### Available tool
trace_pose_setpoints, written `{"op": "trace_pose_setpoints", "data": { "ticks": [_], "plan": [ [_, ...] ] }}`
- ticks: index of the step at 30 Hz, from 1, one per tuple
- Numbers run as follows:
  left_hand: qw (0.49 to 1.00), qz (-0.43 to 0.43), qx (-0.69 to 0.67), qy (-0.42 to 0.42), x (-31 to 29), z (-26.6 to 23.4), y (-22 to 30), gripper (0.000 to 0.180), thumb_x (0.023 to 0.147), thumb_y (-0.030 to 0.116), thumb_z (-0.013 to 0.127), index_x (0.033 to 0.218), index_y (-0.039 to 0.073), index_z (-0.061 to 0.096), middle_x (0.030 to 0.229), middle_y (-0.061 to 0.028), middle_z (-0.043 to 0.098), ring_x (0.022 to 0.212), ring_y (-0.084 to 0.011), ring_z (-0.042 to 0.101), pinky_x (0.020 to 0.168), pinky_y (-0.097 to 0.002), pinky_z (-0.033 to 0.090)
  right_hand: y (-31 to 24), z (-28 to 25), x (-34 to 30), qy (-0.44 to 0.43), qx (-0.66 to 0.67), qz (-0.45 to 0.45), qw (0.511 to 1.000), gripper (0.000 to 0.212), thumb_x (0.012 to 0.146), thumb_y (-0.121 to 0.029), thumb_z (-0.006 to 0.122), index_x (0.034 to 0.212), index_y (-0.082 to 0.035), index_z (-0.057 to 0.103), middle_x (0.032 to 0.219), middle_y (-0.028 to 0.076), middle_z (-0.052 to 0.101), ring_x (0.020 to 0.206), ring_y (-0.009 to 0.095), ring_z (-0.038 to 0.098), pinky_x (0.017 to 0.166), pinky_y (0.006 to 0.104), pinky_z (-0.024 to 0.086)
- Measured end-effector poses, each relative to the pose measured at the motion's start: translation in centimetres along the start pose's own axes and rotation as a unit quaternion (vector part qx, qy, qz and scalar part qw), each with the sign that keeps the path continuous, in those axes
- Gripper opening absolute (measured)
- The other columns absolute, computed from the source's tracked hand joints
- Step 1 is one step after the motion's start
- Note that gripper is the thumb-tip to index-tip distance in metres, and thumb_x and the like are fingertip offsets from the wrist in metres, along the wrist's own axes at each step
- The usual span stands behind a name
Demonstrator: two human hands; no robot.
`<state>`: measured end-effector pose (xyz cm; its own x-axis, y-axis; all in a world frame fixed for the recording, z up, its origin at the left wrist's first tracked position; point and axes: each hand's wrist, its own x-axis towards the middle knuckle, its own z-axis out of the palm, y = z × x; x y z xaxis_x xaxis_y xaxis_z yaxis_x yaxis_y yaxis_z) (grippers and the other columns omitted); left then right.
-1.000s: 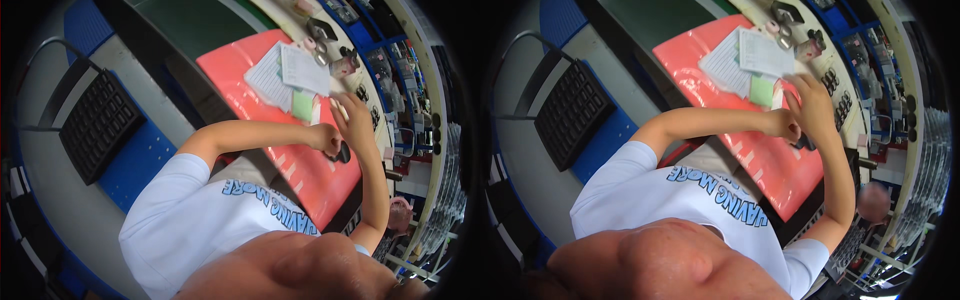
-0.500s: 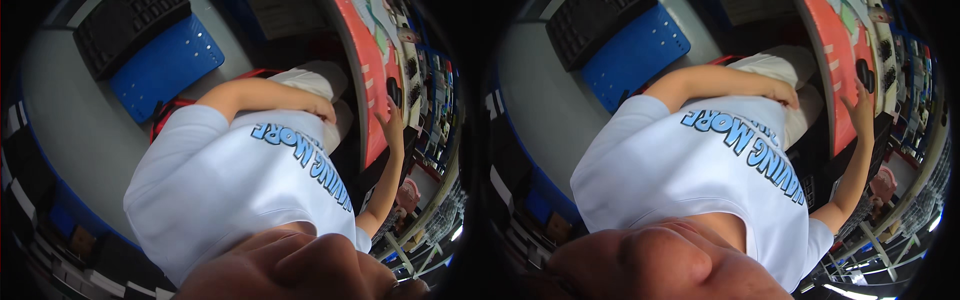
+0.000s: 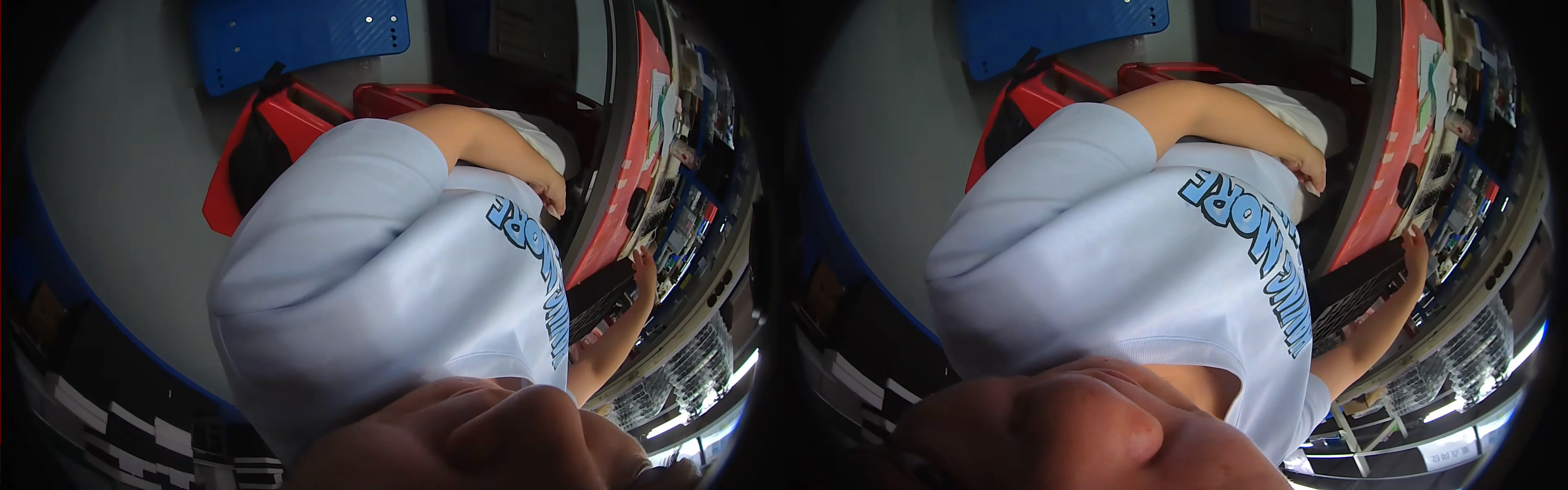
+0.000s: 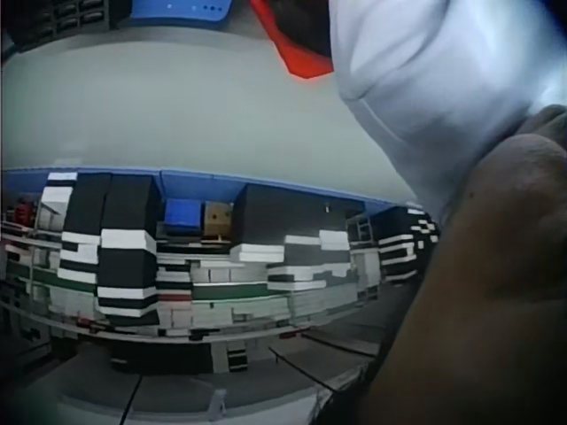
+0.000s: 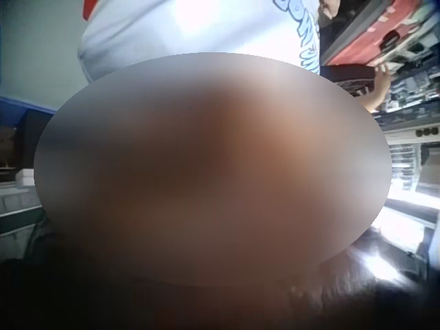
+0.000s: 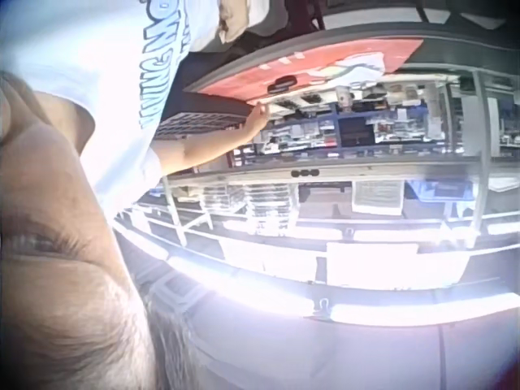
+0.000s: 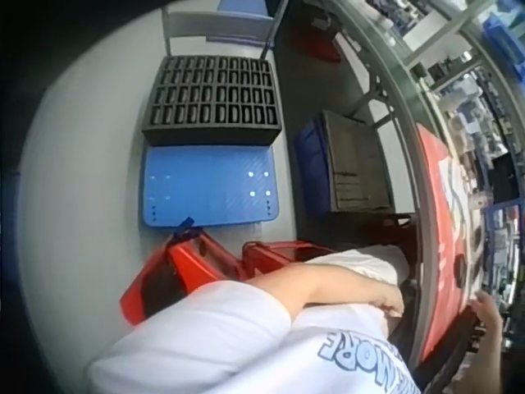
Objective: Assembling and inspecting small electronic components at an industrial workbench.
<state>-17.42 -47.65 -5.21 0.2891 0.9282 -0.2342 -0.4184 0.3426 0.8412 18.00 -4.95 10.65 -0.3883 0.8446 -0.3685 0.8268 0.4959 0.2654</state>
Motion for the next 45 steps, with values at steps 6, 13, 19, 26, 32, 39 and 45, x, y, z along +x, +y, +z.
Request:
{"op": "trace_pose_setpoints", "data": {
  "ticks": [6,13,19,26,32,39,45],
  "plan": [
    [0.992,0.005,-0.069,-0.102,7.1,1.4,-2.5,0.011,0.074,0.015,0.073,0.085,0.014,0.071,0.079,0.0003,0.065,0.071,-0.0107,0.056,0.06,-0.0257,0.043,4.5,-3.3,-1.6,0.004,0.119,0.17,0.978,0.053,0.088,-0.042,0.061,0.132,-0.016,0.052,0.1,0.002,0.063,0.068,0.012,0.059,0.052,0.0258,0.043],
    [0.987,-0.022,-0.111,-0.113,28.3,2.9,-14.2,0.005,0.077,0.014,0.072,0.081,0.012,0.07,0.071,0.0017,0.063,0.064,-0.0085,0.056,0.055,-0.0257,0.043,4.6,-6.2,0.2,-0.029,0.228,0.238,0.944,0.05,0.088,-0.039,0.063,0.131,-0.018,0.051,0.09,-0.001,0.059,0.068,0.01,0.056,0.049,0.024,0.038],
    [0.976,-0.01,-0.111,-0.189,26.5,1.2,-13.3,0.004,0.08,0.01,0.07,0.083,0.009,0.067,0.07,0.0003,0.061,0.06,-0.0076,0.053,0.051,-0.0222,0.041,7.1,-8.2,-2.1,0.037,0.241,0.266,0.933,0.048,0.087,-0.044,0.064,0.126,-0.018,0.054,0.083,-0.005,0.057,0.064,0.008,0.054,0.049,0.0251,0.037],
    [0.981,-0.038,-0.079,-0.174,24.1,0.8,-12.1,0.018,0.08,0.011,0.071,0.096,0.007,0.066,0.069,-0.0008,0.059,0.059,-0.0087,0.051,0.051,-0.0224,0.041,8.4,-6.0,-5.2,0.038,0.203,0.248,0.946,0.045,0.089,-0.035,0.063,0.128,-0.014,0.054,0.082,-0.002,0.057,0.058,0.009,0.052,0.044,0.0232,0.036],
    [0.984,-0.026,-0.021,-0.174,23.7,0.6,-11.9,0.022,0.078,0.011,0.075,0.098,0.007,0.067,0.07,-0.0005,0.058,0.058,-0.0087,0.048,0.051,-0.0228,0.04,4.9,-4.2,-6.1,0.064,0.192,0.096,0.975,0.043,0.092,-0.023,0.06,0.13,-0.003,0.052,0.087,0.001,0.063,0.068,0.008,0.055,0.055,0.0229,0.041],
    [0.984,-0.073,-0.018,-0.159,24.8,0.1,-11.0,0.021,0.081,0.012,0.073,0.1,0.007,0.067,0.082,-0.0014,0.062,0.067,-0.009,0.052,0.058,-0.0219,0.042,-0.2,0.0,-12.1,0.104,0.148,0.046,0.982,0.044,0.088,-0.017,0.066,0.13,-0.013,0.054,0.089,0.005,0.064,0.085,0.012,0.058,0.077,0.0259,0.046],
    [0.982,-0.091,-0.072,-0.151,26.4,-0.8,-11.1,0.018,0.081,0.011,0.073,0.098,0.006,0.067,0.076,-0.0016,0.062,0.062,-0.0093,0.051,0.056,-0.023,0.043,-3.9,0.9,-14.5,0.068,0.184,0.067,0.978,0.045,0.087,-0.011,0.065,0.131,-0.009,0.052,0.089,0.001,0.06,0.082,0.009,0.055,0.075,0.0243,0.045]
  ]
}}
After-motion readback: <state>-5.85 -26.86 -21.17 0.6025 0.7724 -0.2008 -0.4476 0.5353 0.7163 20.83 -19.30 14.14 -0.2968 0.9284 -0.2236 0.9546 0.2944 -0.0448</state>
